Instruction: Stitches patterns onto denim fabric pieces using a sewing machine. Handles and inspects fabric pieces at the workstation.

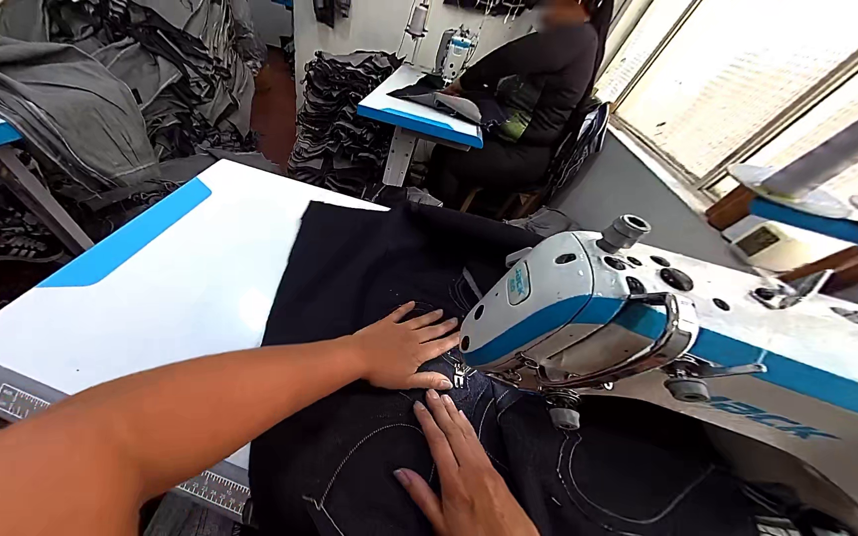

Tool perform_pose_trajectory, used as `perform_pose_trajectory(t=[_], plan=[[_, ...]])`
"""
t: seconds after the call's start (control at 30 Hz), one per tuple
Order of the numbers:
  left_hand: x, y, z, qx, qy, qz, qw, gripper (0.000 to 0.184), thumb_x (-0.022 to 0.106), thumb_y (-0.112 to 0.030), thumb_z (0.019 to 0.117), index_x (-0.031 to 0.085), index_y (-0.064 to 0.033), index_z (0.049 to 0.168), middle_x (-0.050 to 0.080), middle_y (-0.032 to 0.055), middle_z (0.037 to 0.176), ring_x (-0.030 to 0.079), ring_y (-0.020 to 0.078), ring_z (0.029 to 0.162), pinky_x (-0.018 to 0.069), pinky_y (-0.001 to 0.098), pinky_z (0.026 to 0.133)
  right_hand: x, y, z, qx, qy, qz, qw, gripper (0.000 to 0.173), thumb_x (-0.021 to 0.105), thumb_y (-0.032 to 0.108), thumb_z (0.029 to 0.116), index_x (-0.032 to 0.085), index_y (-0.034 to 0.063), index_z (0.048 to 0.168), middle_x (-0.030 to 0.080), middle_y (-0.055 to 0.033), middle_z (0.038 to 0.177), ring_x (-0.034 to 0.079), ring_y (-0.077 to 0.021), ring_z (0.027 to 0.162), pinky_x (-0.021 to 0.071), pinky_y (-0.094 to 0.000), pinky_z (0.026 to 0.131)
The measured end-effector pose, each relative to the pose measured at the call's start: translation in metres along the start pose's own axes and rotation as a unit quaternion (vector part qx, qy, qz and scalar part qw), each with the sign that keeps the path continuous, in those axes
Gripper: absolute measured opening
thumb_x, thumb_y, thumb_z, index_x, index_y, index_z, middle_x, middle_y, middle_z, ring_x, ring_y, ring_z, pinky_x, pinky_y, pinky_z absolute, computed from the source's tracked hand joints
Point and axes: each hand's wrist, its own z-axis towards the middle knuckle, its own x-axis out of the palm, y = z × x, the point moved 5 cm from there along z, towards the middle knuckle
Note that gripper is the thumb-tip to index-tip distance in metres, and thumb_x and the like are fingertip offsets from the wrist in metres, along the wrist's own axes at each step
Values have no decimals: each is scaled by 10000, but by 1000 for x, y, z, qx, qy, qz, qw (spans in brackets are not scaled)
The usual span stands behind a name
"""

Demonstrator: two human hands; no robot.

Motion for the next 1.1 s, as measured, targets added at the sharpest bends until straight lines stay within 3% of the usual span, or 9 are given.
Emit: perform_pose_trajectory(t=[0.23,0.4,0.47,0.57,0.63,0.7,0.8,0.93,1.1], plan=[[15,-24,-38,-202,-10,12,979,761,237,-639,1051,173,-185,1659,95,133,1725,6,356,1593,-17,653,1236,-23,-80,-1,-188,63,99,975,457,446,398,1082,602,91,1383,595,-80,1471,496,-213,1430,388,-370,1200],[8,-29,-43,-199,89,-9,976,636,180,-603,1072,130,-353,1655,-35,178,1720,-127,415,1570,-100,708,1186,-35,-84,7,-178,79,108,975,429,490,400,1070,660,74,1291,654,-87,1395,573,-221,1361,452,-378,1146],[-5,-22,-40,-131,81,25,988,574,280,-530,1092,272,-334,1631,83,189,1715,-56,443,1572,-53,752,1169,-51,-53,9,-94,50,57,993,334,576,309,1017,725,52,1171,728,-102,1257,681,-259,1217,564,-422,1003],[-9,-11,-30,126,-27,95,987,459,433,-355,1083,561,-156,1477,472,99,1577,287,319,1543,146,660,1230,-49,12,12,69,24,64,995,366,626,294,996,716,3,1200,699,-162,1299,650,-334,1253,533,-500,1038],[-1,-1,-25,252,-30,68,965,476,391,-285,1083,543,-54,1471,521,98,1540,380,265,1506,195,569,1252,-22,41,15,137,-6,73,988,606,634,417,976,624,-80,1323,583,-261,1427,547,-437,1349,427,-577,1123],[6,8,-24,273,-7,38,961,527,312,-315,1096,468,-60,1529,455,87,1595,343,230,1526,179,527,1266,9,54,13,154,-49,22,987,847,572,582,945,539,-137,1391,483,-343,1484,488,-510,1374,372,-619,1140],[8,11,-25,252,9,27,967,545,296,-362,1098,436,-107,1559,416,53,1623,300,200,1544,153,508,1274,20,57,6,135,-62,-51,988,973,413,712,952,530,-146,1395,499,-337,1472,511,-488,1363,387,-575,1146],[7,2,-31,177,35,28,983,556,266,-375,1110,377,-119,1590,352,45,1659,247,186,1563,110,507,1281,11,45,-4,92,-46,-39,994,935,452,686,954,540,-135,1392,512,-315,1474,518,-454,1370,391,-551,1149],[15,-28,-45,-22,39,7,999,604,210,-430,1116,256,-123,1634,217,42,1711,103,182,1595,33,532,1280,-10,-6,-25,-49,10,23,998,778,517,568,995,543,-87,1414,530,-260,1486,513,-407,1393,399,-545,1161]])
